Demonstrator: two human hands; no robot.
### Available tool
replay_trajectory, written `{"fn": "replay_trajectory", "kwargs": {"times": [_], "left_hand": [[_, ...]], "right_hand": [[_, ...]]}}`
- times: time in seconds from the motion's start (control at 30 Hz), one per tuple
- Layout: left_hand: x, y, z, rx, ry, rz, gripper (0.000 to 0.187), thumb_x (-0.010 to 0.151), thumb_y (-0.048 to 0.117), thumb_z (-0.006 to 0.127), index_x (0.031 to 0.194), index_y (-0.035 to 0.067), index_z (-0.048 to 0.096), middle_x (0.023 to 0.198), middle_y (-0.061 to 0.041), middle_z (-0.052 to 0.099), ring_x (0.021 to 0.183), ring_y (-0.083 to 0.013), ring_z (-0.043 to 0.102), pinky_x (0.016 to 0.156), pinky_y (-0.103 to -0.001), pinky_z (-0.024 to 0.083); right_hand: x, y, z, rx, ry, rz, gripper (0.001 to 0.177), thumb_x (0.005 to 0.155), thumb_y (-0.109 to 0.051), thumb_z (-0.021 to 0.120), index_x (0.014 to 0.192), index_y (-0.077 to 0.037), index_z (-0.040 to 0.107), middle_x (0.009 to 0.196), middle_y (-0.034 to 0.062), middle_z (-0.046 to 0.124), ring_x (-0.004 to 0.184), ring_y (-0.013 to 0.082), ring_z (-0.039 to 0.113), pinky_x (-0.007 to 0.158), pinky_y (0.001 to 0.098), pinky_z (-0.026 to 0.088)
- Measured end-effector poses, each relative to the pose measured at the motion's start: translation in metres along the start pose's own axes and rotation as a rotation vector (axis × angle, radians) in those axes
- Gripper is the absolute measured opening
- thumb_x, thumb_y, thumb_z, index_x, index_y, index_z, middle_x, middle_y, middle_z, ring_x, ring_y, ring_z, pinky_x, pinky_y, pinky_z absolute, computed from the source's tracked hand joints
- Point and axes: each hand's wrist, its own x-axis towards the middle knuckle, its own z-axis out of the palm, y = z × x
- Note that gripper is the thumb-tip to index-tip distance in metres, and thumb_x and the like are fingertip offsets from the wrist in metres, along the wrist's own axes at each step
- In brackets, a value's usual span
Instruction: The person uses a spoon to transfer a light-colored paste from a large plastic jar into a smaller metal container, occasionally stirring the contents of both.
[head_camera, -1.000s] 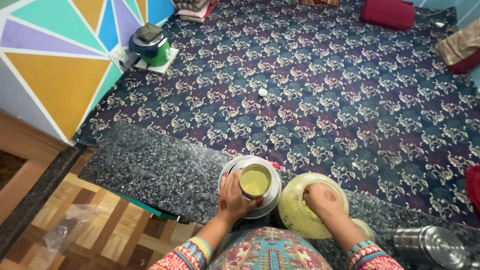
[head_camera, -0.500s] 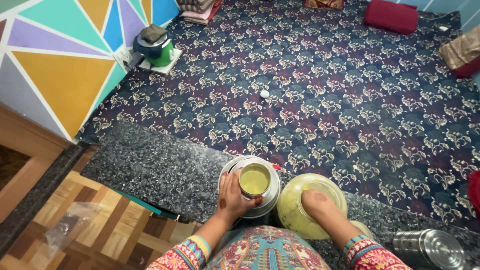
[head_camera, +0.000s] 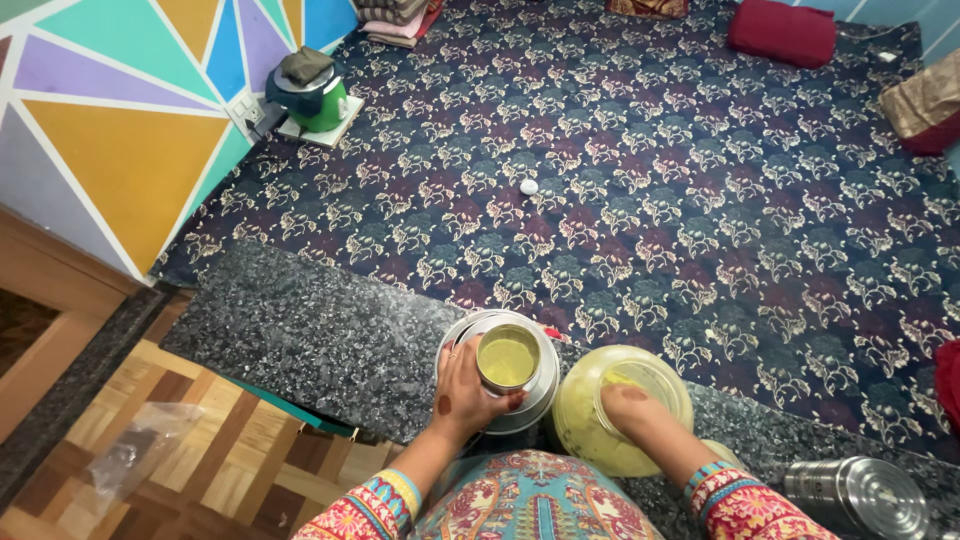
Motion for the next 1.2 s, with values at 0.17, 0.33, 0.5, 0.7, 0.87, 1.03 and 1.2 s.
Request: {"fn": "replay_trajectory", "kwargs": {"times": [0.17,0.33,0.5,0.7,0.87,1.03,1.2], "left_hand": [[-0.002,0.000,0.001,0.024,0.028,0.029,0.096,0.064,0.053,0.092,0.132,0.002,0.048,0.120,-0.017,0.065,0.112,-0.0371,0.062,0.108,-0.055,0.035],[-0.002,0.001,0.001,0.054,0.037,0.038,0.100,0.062,0.053,0.093,0.134,0.000,0.047,0.120,-0.019,0.064,0.111,-0.0382,0.061,0.109,-0.056,0.035],[-0.001,0.005,-0.003,0.048,-0.004,0.011,0.098,0.061,0.047,0.094,0.133,0.001,0.046,0.121,-0.019,0.064,0.114,-0.0381,0.061,0.110,-0.057,0.034],[0.005,0.014,-0.012,0.027,-0.034,-0.011,0.098,0.059,0.043,0.095,0.132,0.001,0.046,0.121,-0.018,0.063,0.115,-0.0380,0.060,0.108,-0.057,0.033],[0.006,0.017,-0.016,0.013,-0.058,-0.016,0.093,0.061,0.041,0.095,0.132,0.004,0.047,0.121,-0.015,0.064,0.114,-0.0363,0.060,0.107,-0.054,0.036],[0.006,0.017,-0.017,0.001,-0.056,-0.011,0.092,0.063,0.040,0.095,0.133,0.006,0.047,0.122,-0.015,0.064,0.115,-0.0358,0.060,0.108,-0.056,0.035],[0.005,0.014,-0.016,-0.015,-0.075,-0.020,0.091,0.063,0.041,0.094,0.133,0.007,0.047,0.122,-0.014,0.065,0.117,-0.0351,0.060,0.109,-0.054,0.034]], "right_hand": [[-0.006,0.000,-0.005,-0.030,-0.045,0.005,0.027,0.090,-0.027,0.058,0.107,-0.018,0.078,0.106,0.0164,0.074,0.096,0.0321,0.072,0.086,0.0446,0.057],[-0.024,0.003,-0.033,-0.102,-0.053,0.078,0.028,0.091,-0.031,0.060,0.110,-0.020,0.077,0.107,0.0133,0.075,0.095,0.0288,0.074,0.085,0.0425,0.059],[-0.050,0.014,-0.066,0.047,0.021,0.230,0.027,0.091,-0.031,0.060,0.108,-0.021,0.079,0.100,0.0096,0.078,0.088,0.0270,0.076,0.082,0.0395,0.059],[-0.084,0.056,-0.067,0.263,0.237,0.262,0.027,0.091,-0.025,0.059,0.107,-0.017,0.079,0.082,0.0129,0.077,0.070,0.0262,0.073,0.070,0.0394,0.056],[-0.100,0.085,-0.040,0.467,0.382,0.253,0.024,0.091,-0.022,0.061,0.102,-0.011,0.080,0.069,0.0096,0.072,0.062,0.0183,0.066,0.063,0.0361,0.052],[-0.102,0.094,-0.022,0.906,0.337,0.370,0.025,0.099,-0.010,0.054,0.098,0.000,0.076,0.065,0.0036,0.061,0.054,0.0113,0.051,0.050,0.0300,0.041],[-0.109,0.102,-0.025,1.024,0.380,0.336,0.024,0.102,-0.013,0.054,0.098,0.000,0.074,0.067,0.0023,0.059,0.055,0.0098,0.051,0.051,0.0271,0.041]]}}
